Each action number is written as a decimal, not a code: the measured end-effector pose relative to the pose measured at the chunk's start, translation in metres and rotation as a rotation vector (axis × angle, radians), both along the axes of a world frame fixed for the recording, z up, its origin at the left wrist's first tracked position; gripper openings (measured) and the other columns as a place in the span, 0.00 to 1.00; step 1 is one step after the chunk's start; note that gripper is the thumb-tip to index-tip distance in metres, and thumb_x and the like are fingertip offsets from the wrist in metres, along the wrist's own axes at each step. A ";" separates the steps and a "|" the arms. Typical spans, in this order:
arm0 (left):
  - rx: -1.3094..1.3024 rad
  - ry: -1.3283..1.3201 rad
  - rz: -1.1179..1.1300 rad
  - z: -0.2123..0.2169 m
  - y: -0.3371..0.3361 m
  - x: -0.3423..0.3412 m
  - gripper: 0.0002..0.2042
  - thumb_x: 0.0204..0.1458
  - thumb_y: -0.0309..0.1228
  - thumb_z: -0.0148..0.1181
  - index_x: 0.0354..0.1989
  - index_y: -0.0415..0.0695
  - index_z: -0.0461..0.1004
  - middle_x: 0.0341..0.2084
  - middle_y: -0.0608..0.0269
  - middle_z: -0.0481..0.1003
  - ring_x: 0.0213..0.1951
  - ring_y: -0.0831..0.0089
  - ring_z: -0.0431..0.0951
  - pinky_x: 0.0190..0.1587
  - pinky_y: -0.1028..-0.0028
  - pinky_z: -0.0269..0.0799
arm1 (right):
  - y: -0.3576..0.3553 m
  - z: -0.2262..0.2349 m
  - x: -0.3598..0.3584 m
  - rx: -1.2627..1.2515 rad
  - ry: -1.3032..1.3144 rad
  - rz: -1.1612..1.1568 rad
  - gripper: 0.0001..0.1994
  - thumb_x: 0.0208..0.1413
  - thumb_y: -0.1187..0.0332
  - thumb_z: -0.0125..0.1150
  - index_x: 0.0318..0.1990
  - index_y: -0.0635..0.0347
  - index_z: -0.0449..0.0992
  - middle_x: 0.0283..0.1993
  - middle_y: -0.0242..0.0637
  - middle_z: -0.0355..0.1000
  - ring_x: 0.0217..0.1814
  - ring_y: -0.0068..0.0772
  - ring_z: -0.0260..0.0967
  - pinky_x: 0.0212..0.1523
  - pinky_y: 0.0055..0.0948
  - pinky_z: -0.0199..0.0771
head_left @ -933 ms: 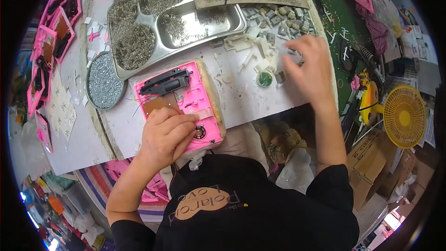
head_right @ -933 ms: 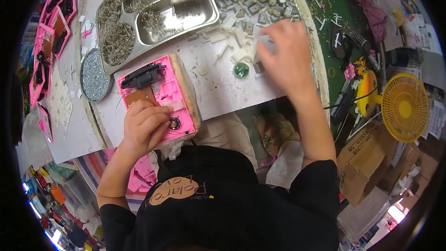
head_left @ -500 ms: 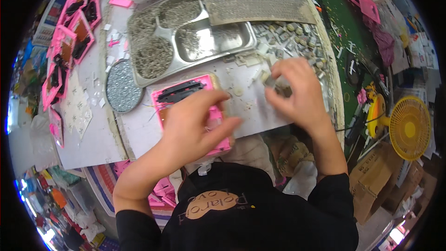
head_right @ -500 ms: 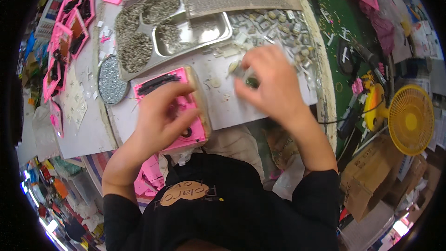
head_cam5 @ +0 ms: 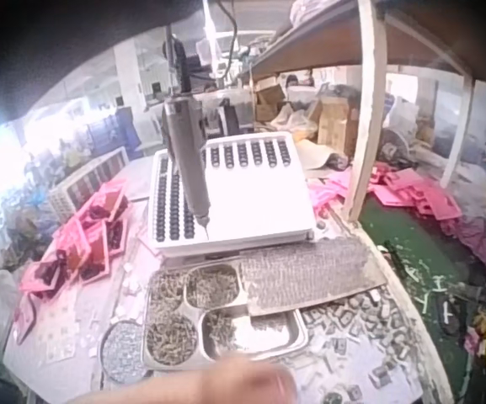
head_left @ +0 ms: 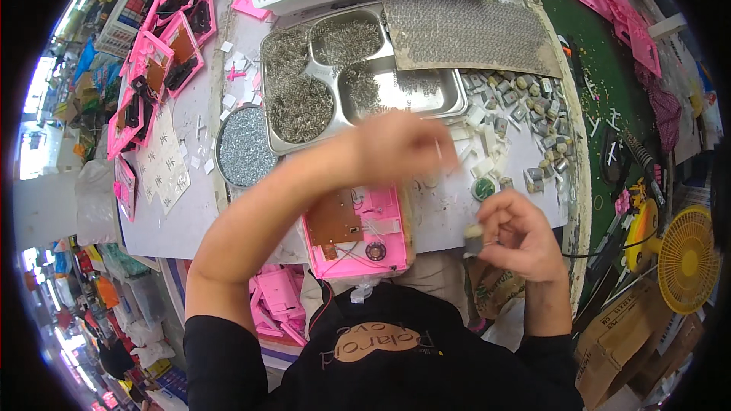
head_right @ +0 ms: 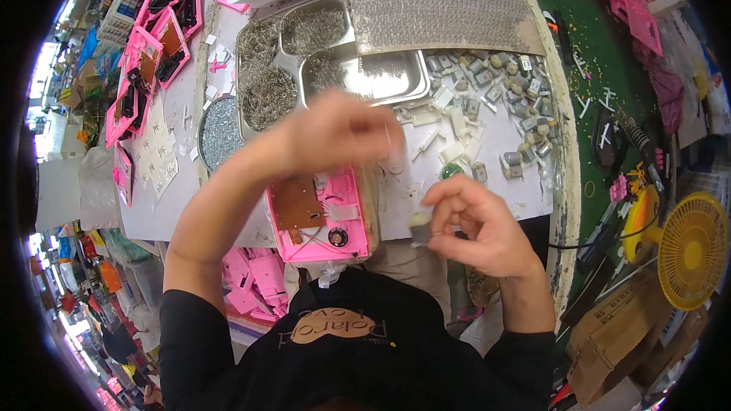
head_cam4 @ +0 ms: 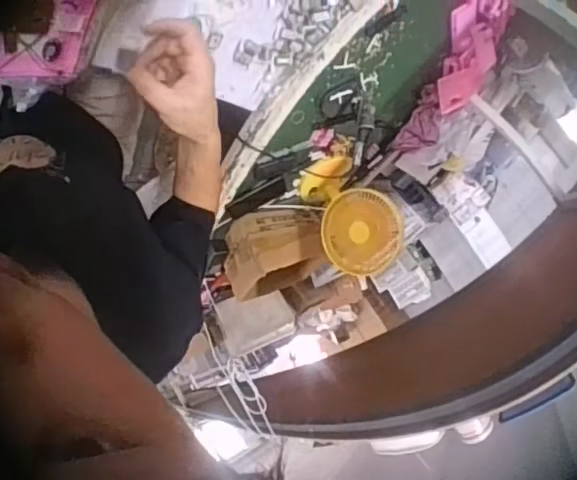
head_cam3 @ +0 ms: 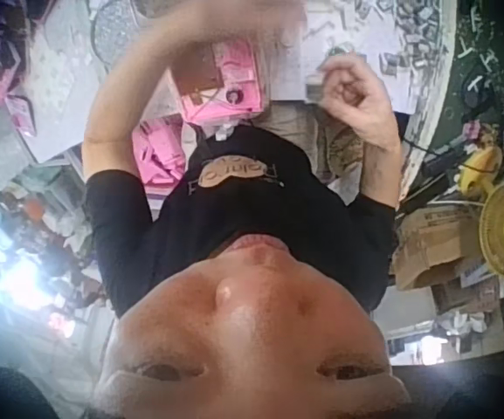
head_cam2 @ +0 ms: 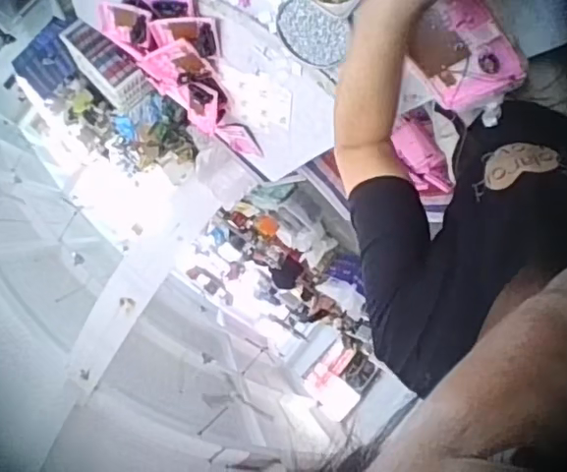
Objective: Assemble internal components into a plastic housing, including soldering wires and applying glue.
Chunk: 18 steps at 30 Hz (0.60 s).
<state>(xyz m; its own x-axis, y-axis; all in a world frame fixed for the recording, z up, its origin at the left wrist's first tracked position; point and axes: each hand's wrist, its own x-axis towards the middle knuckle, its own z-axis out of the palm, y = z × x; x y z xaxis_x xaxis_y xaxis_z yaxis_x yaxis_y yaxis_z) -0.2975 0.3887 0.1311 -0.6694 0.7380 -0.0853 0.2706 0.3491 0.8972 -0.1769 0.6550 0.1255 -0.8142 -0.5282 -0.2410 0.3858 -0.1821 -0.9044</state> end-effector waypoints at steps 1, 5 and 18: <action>-0.070 0.254 0.171 -0.013 -0.005 -0.026 0.10 0.58 0.35 0.64 0.36 0.39 0.81 0.26 0.53 0.80 0.27 0.64 0.79 0.34 0.70 0.74 | 0.001 -0.001 0.001 -0.014 0.003 -0.039 0.23 0.53 0.83 0.67 0.57 0.66 0.71 0.37 0.29 0.72 0.39 0.17 0.68 0.40 0.20 0.67; -0.226 0.605 0.534 -0.044 -0.010 -0.080 0.08 0.53 0.33 0.63 0.35 0.41 0.81 0.28 0.54 0.81 0.30 0.60 0.82 0.37 0.65 0.76 | 0.005 -0.012 0.005 -0.014 0.017 -0.092 0.25 0.53 0.85 0.65 0.61 0.69 0.71 0.36 0.29 0.70 0.39 0.17 0.67 0.42 0.19 0.68; -0.376 0.714 0.544 -0.043 0.010 -0.075 0.08 0.54 0.35 0.64 0.36 0.44 0.80 0.33 0.55 0.81 0.37 0.53 0.82 0.42 0.59 0.77 | 0.008 -0.003 0.012 0.024 0.067 -0.115 0.24 0.53 0.85 0.65 0.59 0.71 0.73 0.38 0.29 0.70 0.39 0.17 0.68 0.44 0.20 0.70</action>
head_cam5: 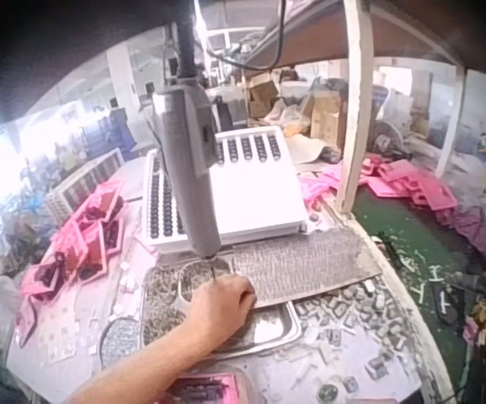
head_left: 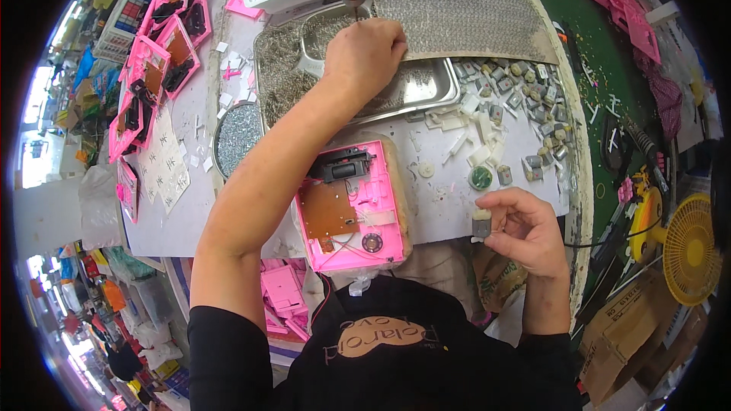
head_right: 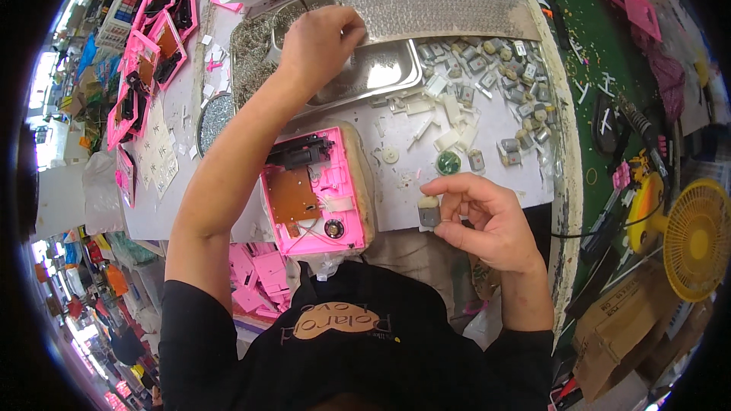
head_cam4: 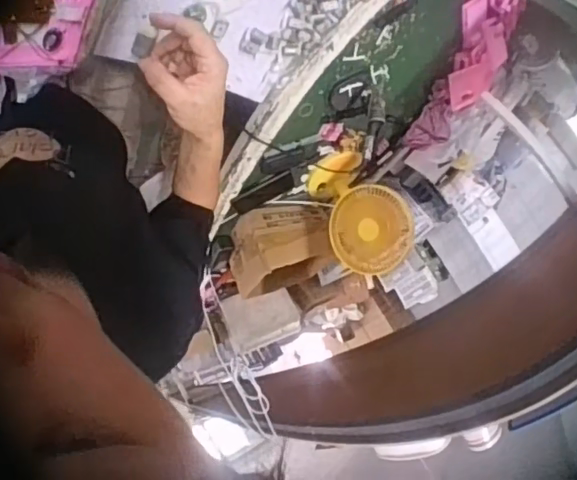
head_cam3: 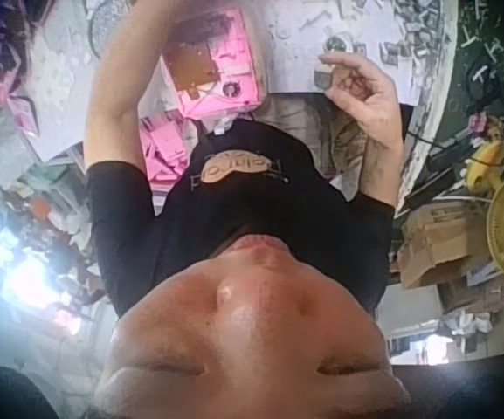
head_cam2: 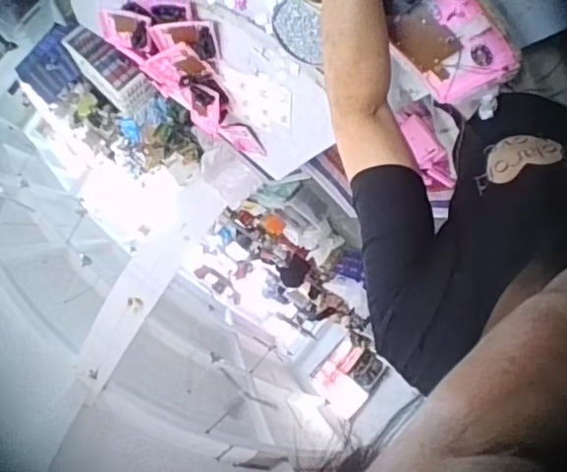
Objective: Assemble internal components into a plastic housing, including soldering wires and applying glue.
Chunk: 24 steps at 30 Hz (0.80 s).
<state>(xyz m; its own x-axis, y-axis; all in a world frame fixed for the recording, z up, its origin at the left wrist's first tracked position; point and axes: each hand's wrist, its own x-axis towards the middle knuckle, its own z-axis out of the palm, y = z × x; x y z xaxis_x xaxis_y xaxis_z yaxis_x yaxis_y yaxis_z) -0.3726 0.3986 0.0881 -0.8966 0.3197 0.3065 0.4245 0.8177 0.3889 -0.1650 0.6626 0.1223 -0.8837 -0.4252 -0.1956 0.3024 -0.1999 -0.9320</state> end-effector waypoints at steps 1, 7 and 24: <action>-0.017 0.016 0.007 -0.001 0.001 0.000 0.08 0.55 0.35 0.63 0.36 0.44 0.80 0.33 0.54 0.81 0.38 0.52 0.82 0.42 0.58 0.77 | 0.002 0.000 0.001 0.006 0.008 -0.008 0.24 0.53 0.85 0.65 0.59 0.71 0.73 0.37 0.28 0.70 0.39 0.17 0.68 0.43 0.20 0.70; 0.104 0.196 0.058 -0.001 -0.009 -0.004 0.10 0.62 0.37 0.61 0.38 0.43 0.76 0.29 0.51 0.81 0.31 0.54 0.83 0.36 0.61 0.77 | 0.018 -0.002 -0.004 0.168 0.132 -0.274 0.23 0.55 0.81 0.64 0.61 0.67 0.74 0.35 0.25 0.69 0.35 0.13 0.64 0.36 0.16 0.65; 0.804 -0.686 -0.134 0.043 -0.056 0.231 0.08 0.52 0.16 0.65 0.41 0.36 0.81 0.34 0.56 0.81 0.32 0.72 0.82 0.35 0.77 0.78 | 0.003 -0.024 -0.045 1.224 0.768 0.153 0.19 0.47 0.79 0.62 0.50 0.60 0.79 0.33 0.39 0.73 0.34 0.40 0.72 0.41 0.36 0.73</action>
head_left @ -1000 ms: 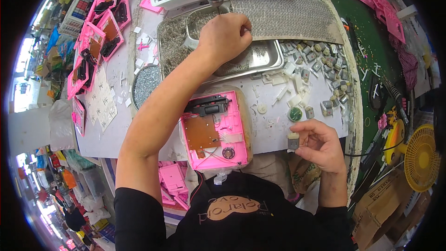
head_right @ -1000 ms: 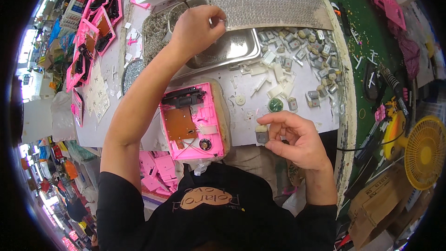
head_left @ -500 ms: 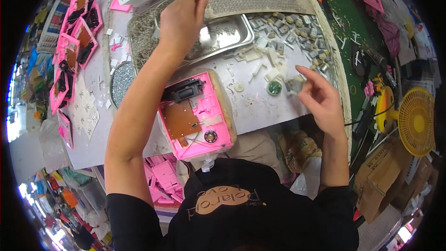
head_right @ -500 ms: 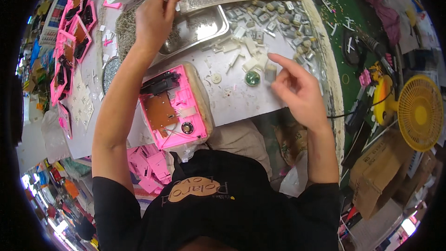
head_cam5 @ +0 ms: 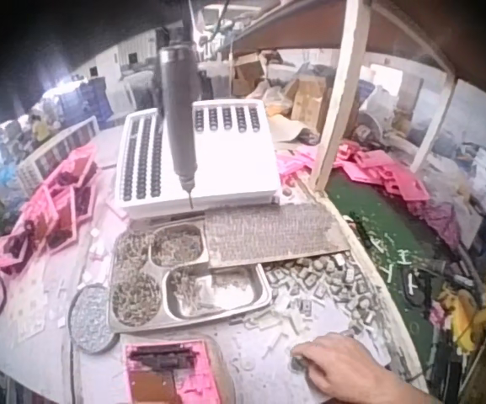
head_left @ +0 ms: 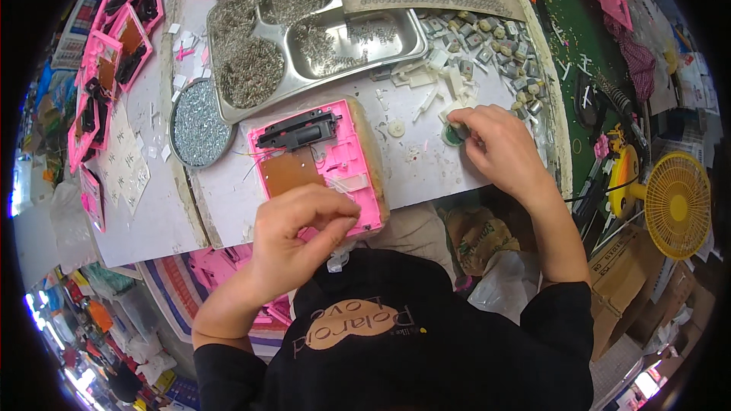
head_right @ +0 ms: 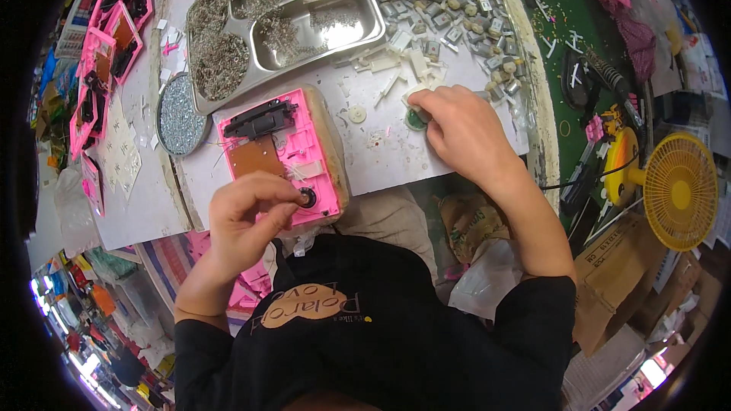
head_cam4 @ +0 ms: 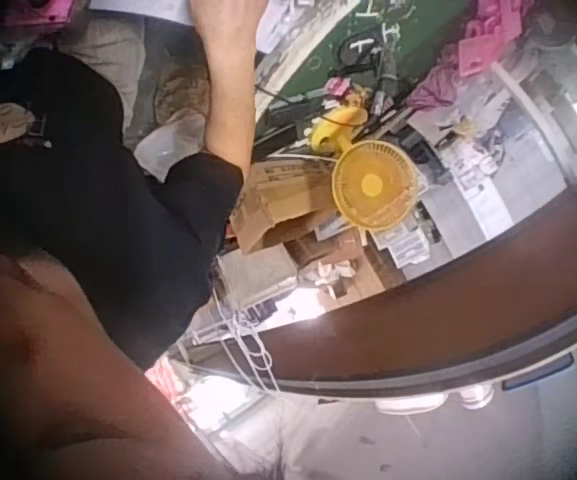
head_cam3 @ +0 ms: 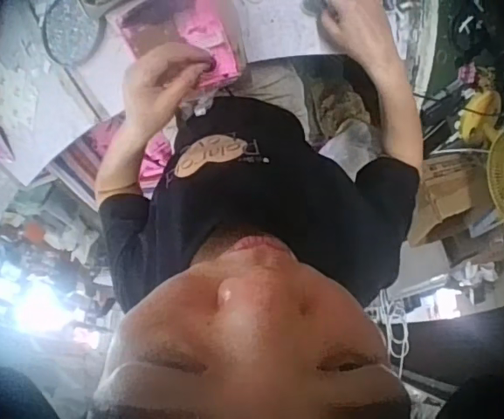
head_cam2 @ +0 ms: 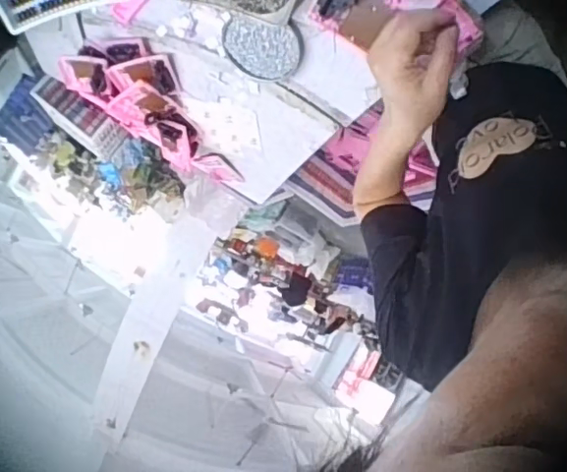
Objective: Assemble internal components into a plastic housing, including soldering wires and applying glue.
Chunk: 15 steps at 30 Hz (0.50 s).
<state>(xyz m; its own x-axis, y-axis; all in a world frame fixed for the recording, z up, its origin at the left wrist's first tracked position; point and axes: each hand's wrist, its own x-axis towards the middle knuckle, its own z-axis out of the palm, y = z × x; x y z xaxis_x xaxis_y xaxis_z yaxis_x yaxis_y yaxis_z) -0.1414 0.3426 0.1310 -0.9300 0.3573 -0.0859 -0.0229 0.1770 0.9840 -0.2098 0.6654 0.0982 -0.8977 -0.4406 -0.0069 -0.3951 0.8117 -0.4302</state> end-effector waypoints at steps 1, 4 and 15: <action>0.009 0.031 -0.007 -0.004 -0.001 0.004 0.08 0.52 0.16 0.65 0.41 0.36 0.81 0.35 0.56 0.81 0.33 0.72 0.82 0.36 0.77 0.79 | -0.004 0.001 0.001 0.052 0.048 0.028 0.19 0.47 0.79 0.61 0.49 0.61 0.79 0.34 0.39 0.74 0.35 0.42 0.72 0.42 0.37 0.74; -0.002 0.125 0.029 -0.011 0.002 0.013 0.08 0.53 0.16 0.65 0.41 0.37 0.82 0.36 0.56 0.80 0.35 0.71 0.82 0.36 0.75 0.80 | -0.009 0.005 0.002 0.060 0.101 0.054 0.18 0.47 0.79 0.60 0.48 0.59 0.78 0.35 0.42 0.76 0.40 0.49 0.73 0.44 0.42 0.74; 0.124 -0.017 0.216 -0.031 0.014 0.031 0.19 0.53 0.18 0.67 0.53 0.40 0.71 0.34 0.61 0.80 0.36 0.76 0.83 0.38 0.76 0.80 | -0.087 0.020 0.055 -1.104 -1.068 -0.169 0.25 0.56 0.80 0.67 0.62 0.63 0.70 0.34 0.25 0.71 0.32 0.12 0.67 0.38 0.14 0.68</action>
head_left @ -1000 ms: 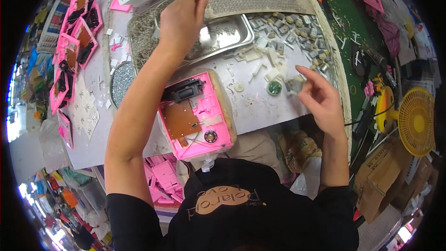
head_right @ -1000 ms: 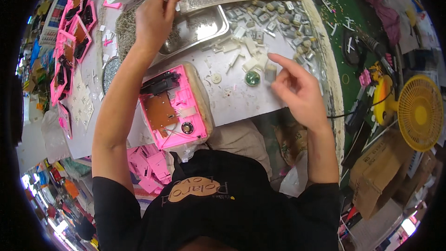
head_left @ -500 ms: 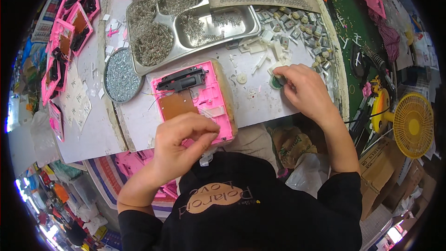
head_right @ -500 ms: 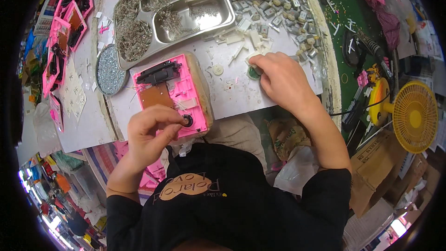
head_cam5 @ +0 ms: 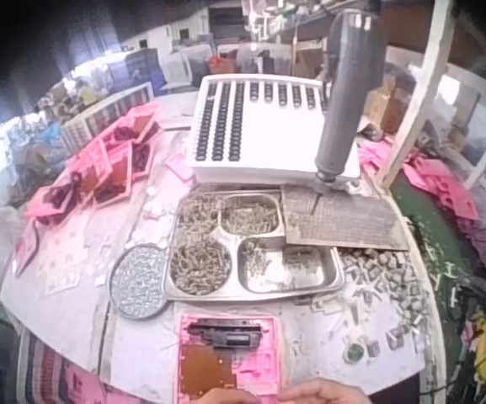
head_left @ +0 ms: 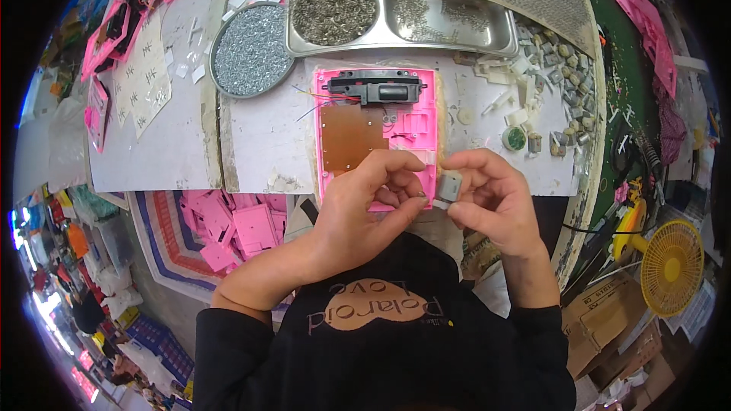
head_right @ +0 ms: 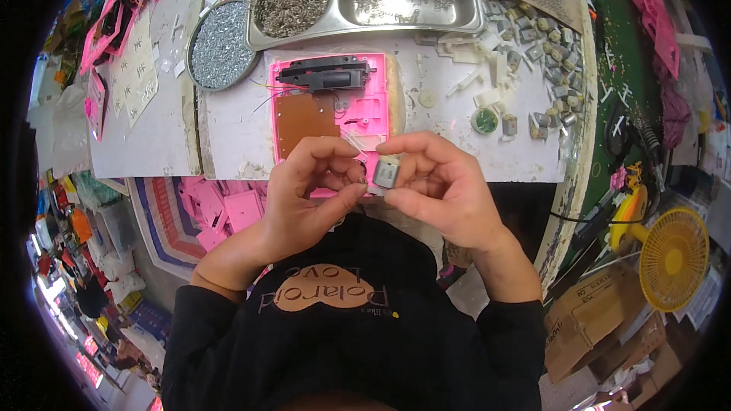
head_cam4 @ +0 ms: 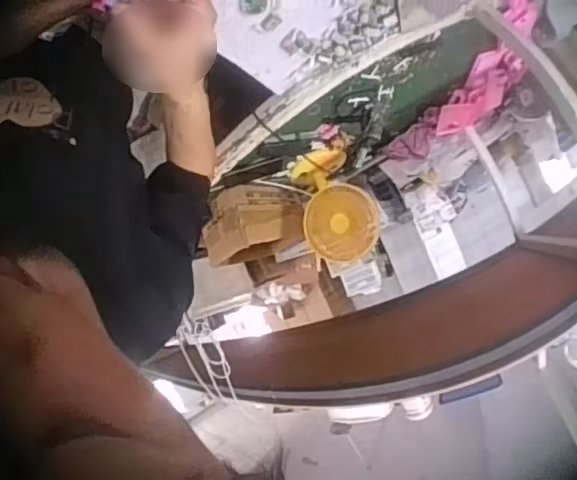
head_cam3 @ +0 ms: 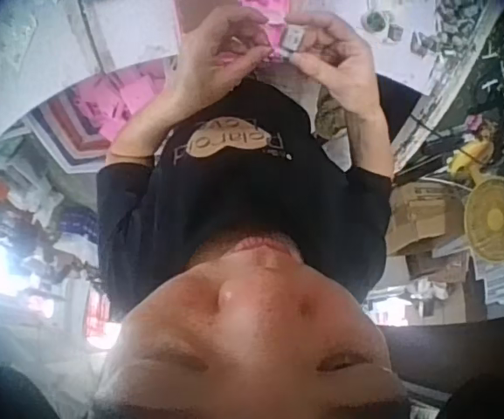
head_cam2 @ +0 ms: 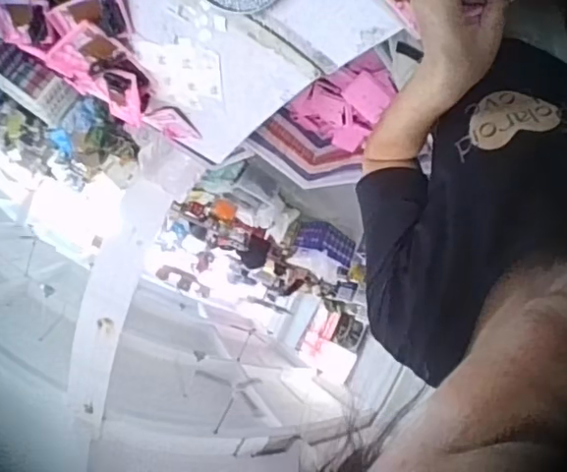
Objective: Assemble internal components into a plastic housing, including soldering wires and applying glue.
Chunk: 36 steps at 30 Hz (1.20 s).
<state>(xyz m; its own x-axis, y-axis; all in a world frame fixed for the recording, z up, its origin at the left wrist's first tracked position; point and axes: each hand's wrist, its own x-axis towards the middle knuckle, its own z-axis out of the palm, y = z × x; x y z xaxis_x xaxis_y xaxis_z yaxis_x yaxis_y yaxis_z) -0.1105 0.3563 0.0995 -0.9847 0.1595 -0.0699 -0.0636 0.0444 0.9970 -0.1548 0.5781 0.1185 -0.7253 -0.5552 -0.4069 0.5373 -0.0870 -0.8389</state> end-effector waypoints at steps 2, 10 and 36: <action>-0.015 0.008 0.000 0.000 -0.003 0.000 0.21 0.53 0.18 0.67 0.55 0.41 0.69 0.34 0.61 0.80 0.37 0.76 0.83 0.38 0.76 0.80 | -0.006 -0.003 -0.005 -0.040 -0.030 0.025 0.25 0.57 0.79 0.67 0.62 0.63 0.70 0.34 0.26 0.72 0.32 0.13 0.68 0.37 0.15 0.69; -0.016 -0.035 -0.072 0.006 -0.008 0.000 0.22 0.55 0.15 0.64 0.56 0.40 0.65 0.38 0.62 0.76 0.41 0.80 0.79 0.44 0.78 0.78 | -0.010 -0.005 -0.013 -0.024 -0.047 0.081 0.24 0.57 0.77 0.67 0.62 0.63 0.70 0.32 0.27 0.73 0.31 0.14 0.69 0.33 0.17 0.69; -0.187 0.573 -0.002 -0.002 -0.016 -0.008 0.14 0.44 0.16 0.71 0.39 0.40 0.75 0.34 0.55 0.81 0.35 0.61 0.83 0.36 0.69 0.78 | -0.024 0.007 -0.011 0.289 1.159 0.072 0.19 0.43 0.75 0.74 0.45 0.57 0.78 0.34 0.37 0.76 0.32 0.40 0.73 0.32 0.31 0.74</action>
